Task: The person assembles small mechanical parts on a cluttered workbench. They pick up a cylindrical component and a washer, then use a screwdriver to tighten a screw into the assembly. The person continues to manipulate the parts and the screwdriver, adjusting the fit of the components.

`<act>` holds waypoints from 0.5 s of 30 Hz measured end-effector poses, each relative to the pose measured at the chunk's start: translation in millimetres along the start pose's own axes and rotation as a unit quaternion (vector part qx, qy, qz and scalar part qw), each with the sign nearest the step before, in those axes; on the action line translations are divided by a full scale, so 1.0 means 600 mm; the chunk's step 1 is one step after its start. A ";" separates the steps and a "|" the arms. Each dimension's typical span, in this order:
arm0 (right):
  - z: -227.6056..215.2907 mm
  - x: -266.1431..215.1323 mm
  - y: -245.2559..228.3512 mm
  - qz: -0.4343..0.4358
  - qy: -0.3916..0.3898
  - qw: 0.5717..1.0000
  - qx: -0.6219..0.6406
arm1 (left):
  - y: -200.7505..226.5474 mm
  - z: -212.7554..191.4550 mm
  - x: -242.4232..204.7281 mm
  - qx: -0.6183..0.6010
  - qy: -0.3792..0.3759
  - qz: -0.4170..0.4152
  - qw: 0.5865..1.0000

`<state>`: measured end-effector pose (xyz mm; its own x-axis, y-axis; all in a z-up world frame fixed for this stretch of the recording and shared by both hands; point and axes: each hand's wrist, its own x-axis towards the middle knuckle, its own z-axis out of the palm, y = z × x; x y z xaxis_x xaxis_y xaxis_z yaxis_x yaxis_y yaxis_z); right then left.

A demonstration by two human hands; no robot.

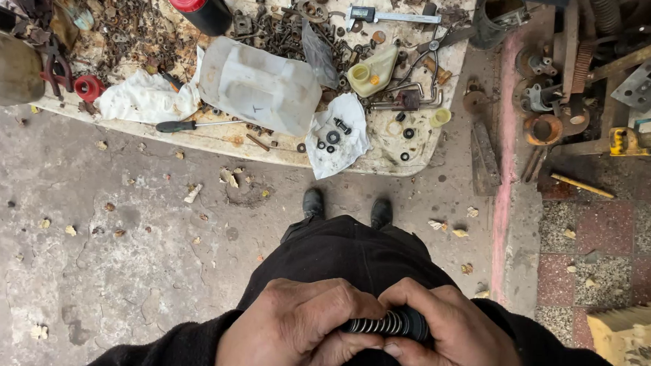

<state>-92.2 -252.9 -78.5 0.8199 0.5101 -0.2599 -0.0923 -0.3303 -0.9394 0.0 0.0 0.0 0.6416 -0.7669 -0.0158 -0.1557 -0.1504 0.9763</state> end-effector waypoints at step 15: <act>-0.008 0.009 -0.013 -0.036 -0.030 0.998 0.049 | 0.000 0.007 -0.008 0.015 -0.001 -0.004 1.000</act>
<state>-84.5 -251.4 -71.4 0.7916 0.5769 -0.2013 -0.0921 -0.2130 -0.9727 -6.3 1.2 -0.6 0.6418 -0.7665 -0.0245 -0.1733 -0.1761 0.9690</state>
